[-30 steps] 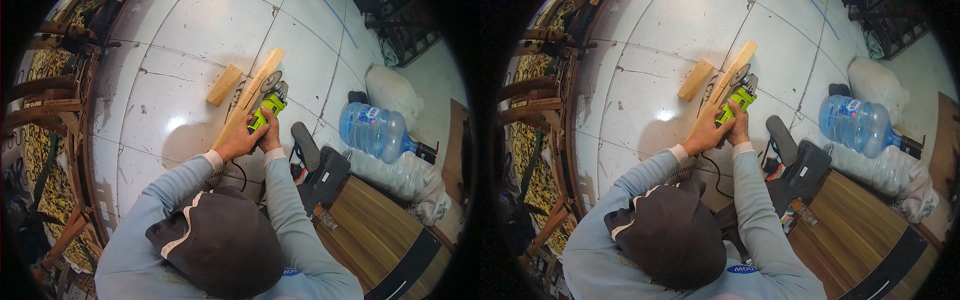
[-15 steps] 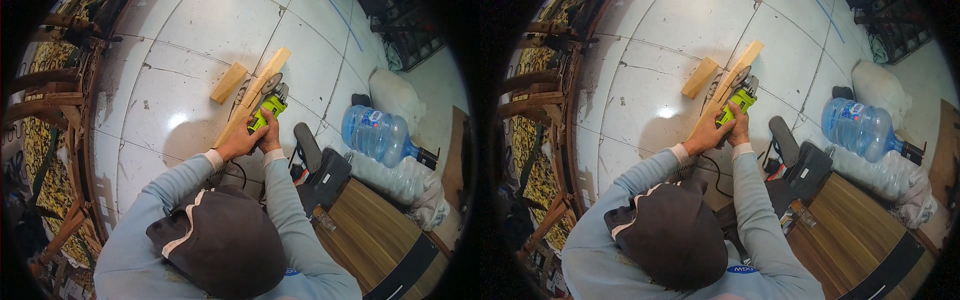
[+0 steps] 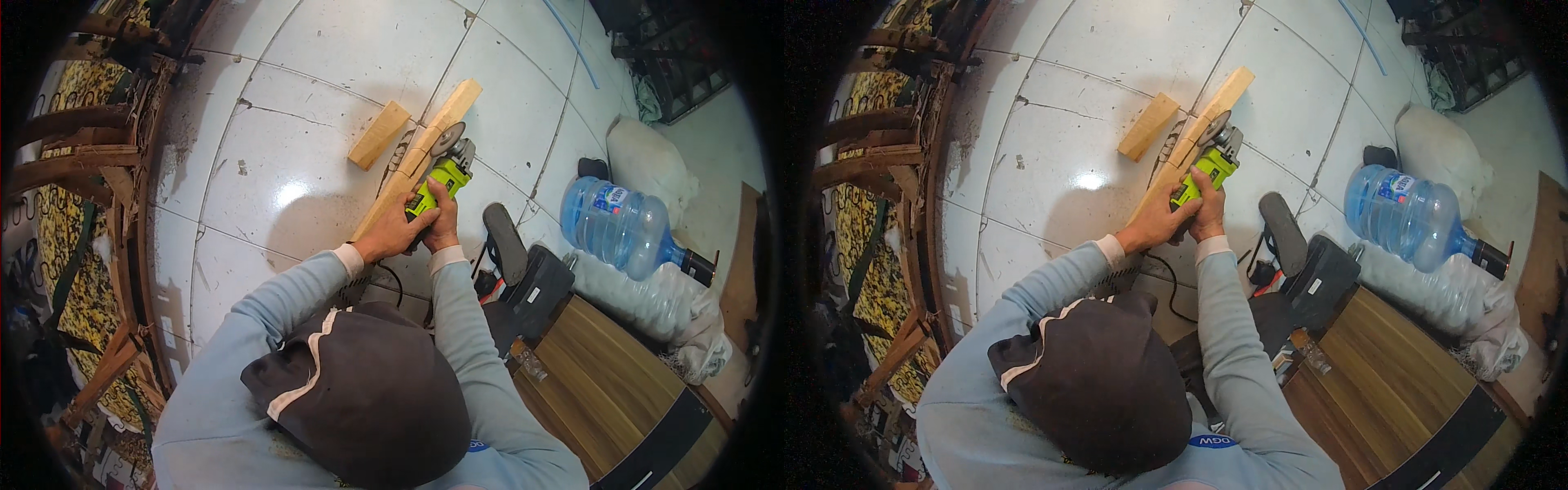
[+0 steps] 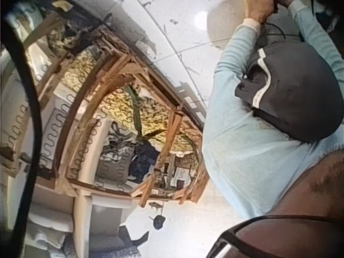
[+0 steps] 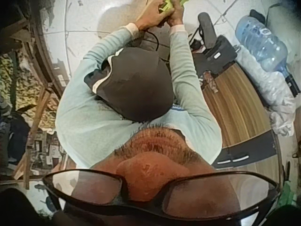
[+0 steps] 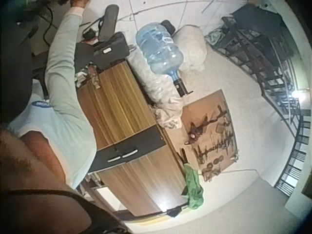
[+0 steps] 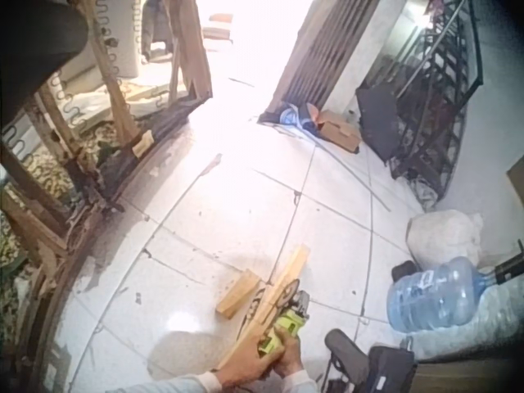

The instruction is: The person sits on the floor and uses a handheld angle grinder to smooth the surface of a wooden plank. They hold the plank steady with their left hand and operate the tool with their right hand, moving it along the length of the wood to remove material.

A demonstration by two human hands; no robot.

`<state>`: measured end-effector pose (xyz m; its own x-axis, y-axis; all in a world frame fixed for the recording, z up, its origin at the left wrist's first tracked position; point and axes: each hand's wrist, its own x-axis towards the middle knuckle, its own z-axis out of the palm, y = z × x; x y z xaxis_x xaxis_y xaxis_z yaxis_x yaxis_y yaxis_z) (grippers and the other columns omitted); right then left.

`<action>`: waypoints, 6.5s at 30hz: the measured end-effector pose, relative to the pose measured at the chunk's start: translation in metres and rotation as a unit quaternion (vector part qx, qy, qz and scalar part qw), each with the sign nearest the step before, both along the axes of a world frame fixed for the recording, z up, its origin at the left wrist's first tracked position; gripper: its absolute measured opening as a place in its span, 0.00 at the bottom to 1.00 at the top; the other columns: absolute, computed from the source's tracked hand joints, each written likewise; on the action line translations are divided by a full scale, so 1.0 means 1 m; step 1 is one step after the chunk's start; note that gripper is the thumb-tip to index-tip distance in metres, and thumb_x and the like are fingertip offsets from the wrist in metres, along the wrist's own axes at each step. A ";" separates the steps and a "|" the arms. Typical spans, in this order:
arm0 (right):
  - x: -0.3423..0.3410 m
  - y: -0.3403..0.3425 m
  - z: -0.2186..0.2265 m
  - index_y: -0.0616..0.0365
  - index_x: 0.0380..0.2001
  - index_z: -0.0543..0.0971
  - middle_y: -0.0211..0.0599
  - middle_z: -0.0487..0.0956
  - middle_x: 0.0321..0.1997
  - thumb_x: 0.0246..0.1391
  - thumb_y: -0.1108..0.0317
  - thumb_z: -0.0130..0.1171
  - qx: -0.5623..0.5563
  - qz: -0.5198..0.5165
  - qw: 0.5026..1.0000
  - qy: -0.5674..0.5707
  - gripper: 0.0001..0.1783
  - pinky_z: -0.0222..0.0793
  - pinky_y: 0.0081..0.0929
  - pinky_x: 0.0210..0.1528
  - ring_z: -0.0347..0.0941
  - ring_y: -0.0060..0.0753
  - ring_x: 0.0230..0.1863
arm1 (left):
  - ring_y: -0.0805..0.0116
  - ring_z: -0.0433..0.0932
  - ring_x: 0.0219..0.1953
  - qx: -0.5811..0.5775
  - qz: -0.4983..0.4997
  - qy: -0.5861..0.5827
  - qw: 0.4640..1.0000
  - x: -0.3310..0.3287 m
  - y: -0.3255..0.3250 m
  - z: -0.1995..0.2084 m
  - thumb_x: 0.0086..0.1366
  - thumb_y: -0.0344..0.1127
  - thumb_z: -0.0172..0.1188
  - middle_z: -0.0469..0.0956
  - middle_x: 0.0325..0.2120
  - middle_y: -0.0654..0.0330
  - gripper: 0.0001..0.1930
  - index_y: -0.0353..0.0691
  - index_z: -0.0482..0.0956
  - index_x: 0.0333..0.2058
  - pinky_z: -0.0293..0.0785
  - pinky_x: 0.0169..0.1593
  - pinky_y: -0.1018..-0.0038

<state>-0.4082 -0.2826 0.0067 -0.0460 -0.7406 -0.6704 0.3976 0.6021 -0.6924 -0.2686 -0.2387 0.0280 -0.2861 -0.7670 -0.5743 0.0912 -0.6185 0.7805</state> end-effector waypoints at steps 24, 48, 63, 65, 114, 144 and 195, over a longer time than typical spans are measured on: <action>0.001 0.008 0.001 0.59 0.43 0.78 0.34 0.82 0.33 0.59 0.62 0.69 0.008 0.022 1.000 -0.008 0.15 0.80 0.30 0.34 0.81 0.31 0.29 | 0.66 0.84 0.40 -0.043 0.018 -0.063 0.997 -0.013 0.022 -0.029 0.71 0.60 0.64 0.80 0.49 0.48 0.46 0.28 0.58 0.71 0.83 0.37 0.71; 0.003 0.019 0.009 0.58 0.40 0.79 0.35 0.81 0.33 0.60 0.58 0.68 0.046 0.031 0.998 -0.008 0.15 0.81 0.30 0.36 0.81 0.32 0.29 | 0.69 0.82 0.29 0.030 0.038 -0.011 0.999 -0.007 0.028 0.000 0.71 0.56 0.65 0.80 0.41 0.51 0.42 0.29 0.60 0.68 0.80 0.26 0.73; 0.003 0.025 0.011 0.61 0.44 0.81 0.35 0.84 0.34 0.58 0.60 0.69 0.060 0.026 0.997 -0.028 0.17 0.81 0.31 0.34 0.83 0.32 0.30 | 0.65 0.83 0.26 0.048 0.047 0.007 0.998 -0.010 0.039 0.001 0.68 0.64 0.65 0.80 0.42 0.44 0.49 0.24 0.60 0.68 0.79 0.22 0.71; 0.002 0.025 0.011 0.60 0.43 0.81 0.35 0.84 0.33 0.58 0.60 0.69 0.063 0.029 0.997 -0.027 0.17 0.81 0.31 0.34 0.83 0.32 0.30 | 0.66 0.82 0.25 0.029 0.058 -0.004 0.998 -0.011 0.040 0.002 0.68 0.64 0.64 0.80 0.41 0.45 0.49 0.24 0.59 0.68 0.79 0.22 0.71; 0.007 0.031 0.024 0.54 0.45 0.76 0.36 0.80 0.31 0.57 0.56 0.69 0.116 0.059 0.987 -0.089 0.19 0.82 0.32 0.32 0.81 0.34 0.28 | 0.65 0.85 0.34 0.074 0.026 -0.032 0.996 -0.002 0.042 0.029 0.68 0.69 0.61 0.82 0.41 0.47 0.52 0.22 0.61 0.68 0.82 0.33 0.70; 0.012 0.035 0.045 0.54 0.48 0.76 0.34 0.80 0.34 0.61 0.57 0.66 0.116 0.061 0.988 -0.087 0.18 0.80 0.35 0.35 0.81 0.35 0.31 | 0.61 0.85 0.35 0.135 0.009 -0.026 0.990 0.004 0.040 0.049 0.68 0.66 0.62 0.79 0.45 0.45 0.52 0.19 0.58 0.68 0.84 0.27 0.67; -0.005 -0.003 0.009 0.58 0.45 0.77 0.35 0.81 0.35 0.62 0.57 0.67 0.028 0.013 0.997 -0.067 0.17 0.81 0.30 0.38 0.81 0.32 0.33 | 0.48 0.82 0.56 -0.059 0.021 -0.087 0.994 -0.011 0.005 0.002 0.67 0.65 0.65 0.79 0.55 0.35 0.49 0.23 0.63 0.66 0.78 0.59 0.61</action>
<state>-0.4130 -0.2857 0.0160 0.0662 -0.7012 -0.7098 0.4684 0.6500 -0.5985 -0.2793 -0.2338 0.0303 -0.1565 -0.8408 -0.5182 -0.0268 -0.5208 0.8532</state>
